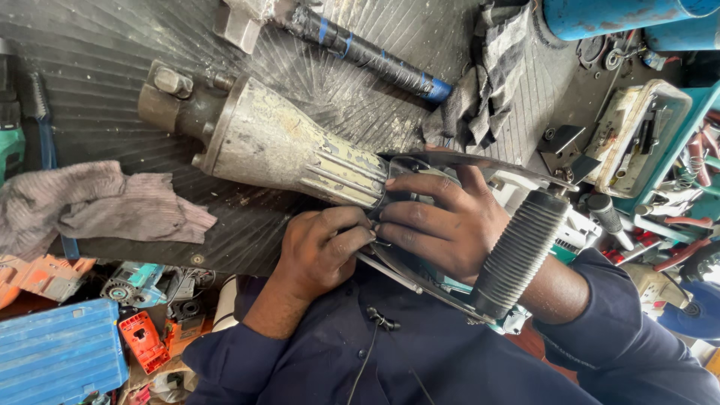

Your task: The person wipes a demolition hammer body with a cloth, then fits a curved metal bracket around the tool's front housing, aligning it and tightening its fasteners with a hex key. They reposition the tool on the bench, adjust the bracket, and use pliers on a part near the handle at the end.

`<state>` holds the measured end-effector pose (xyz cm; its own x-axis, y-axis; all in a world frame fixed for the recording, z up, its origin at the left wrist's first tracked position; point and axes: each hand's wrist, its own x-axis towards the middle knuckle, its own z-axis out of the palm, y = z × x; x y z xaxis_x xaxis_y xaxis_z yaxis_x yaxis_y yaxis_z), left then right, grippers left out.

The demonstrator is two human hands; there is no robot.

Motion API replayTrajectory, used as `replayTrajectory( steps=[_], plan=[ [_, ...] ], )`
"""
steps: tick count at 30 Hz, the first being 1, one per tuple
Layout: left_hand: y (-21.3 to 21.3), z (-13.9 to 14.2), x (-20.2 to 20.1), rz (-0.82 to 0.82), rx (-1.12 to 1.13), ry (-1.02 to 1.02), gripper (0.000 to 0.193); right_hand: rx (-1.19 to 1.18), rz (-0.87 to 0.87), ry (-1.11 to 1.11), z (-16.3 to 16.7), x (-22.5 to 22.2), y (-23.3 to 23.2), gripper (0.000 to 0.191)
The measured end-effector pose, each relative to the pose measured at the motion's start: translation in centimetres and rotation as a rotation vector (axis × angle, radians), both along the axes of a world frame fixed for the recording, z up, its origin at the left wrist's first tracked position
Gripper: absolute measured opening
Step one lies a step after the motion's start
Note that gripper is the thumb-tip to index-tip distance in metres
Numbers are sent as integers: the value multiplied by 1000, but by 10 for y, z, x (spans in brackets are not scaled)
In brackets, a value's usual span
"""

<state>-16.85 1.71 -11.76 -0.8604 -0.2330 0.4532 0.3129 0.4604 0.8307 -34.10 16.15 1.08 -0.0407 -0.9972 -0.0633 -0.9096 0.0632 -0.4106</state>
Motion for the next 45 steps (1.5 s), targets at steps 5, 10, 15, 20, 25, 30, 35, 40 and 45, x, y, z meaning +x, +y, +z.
replayTrajectory(
  steps=[5, 10, 15, 20, 25, 30, 35, 40, 45],
  plan=[
    [1, 0, 1, 80, -17, 6, 36, 70, 2, -11, -1, -1, 2, 33],
    [-3, 4, 0, 20, -20, 16, 35, -34, -21, -37, -10, -2, 4, 31],
    [-5, 16, 0, 18, 39, -53, 35, -60, -26, -51, -15, -1, 5, 33],
    [-3, 38, 7, 48, 188, -221, 36, -131, 29, -54, -16, -5, 3, 32],
    [-3, 67, 44, 149, 341, -482, 32, -75, 33, -69, -13, -6, 3, 39],
    [-14, 70, 95, 35, 1039, -246, 36, -144, 33, -45, -20, -5, 2, 36],
    [-3, 51, 111, 247, 732, -453, 26, -190, -11, -117, -23, -6, 2, 30],
    [13, 57, 103, 343, 212, -404, 25, -238, 0, -121, -22, -9, -1, 27],
    [22, 69, 93, 335, 116, -372, 29, -236, 1, -130, -18, -7, -1, 27]
  ],
)
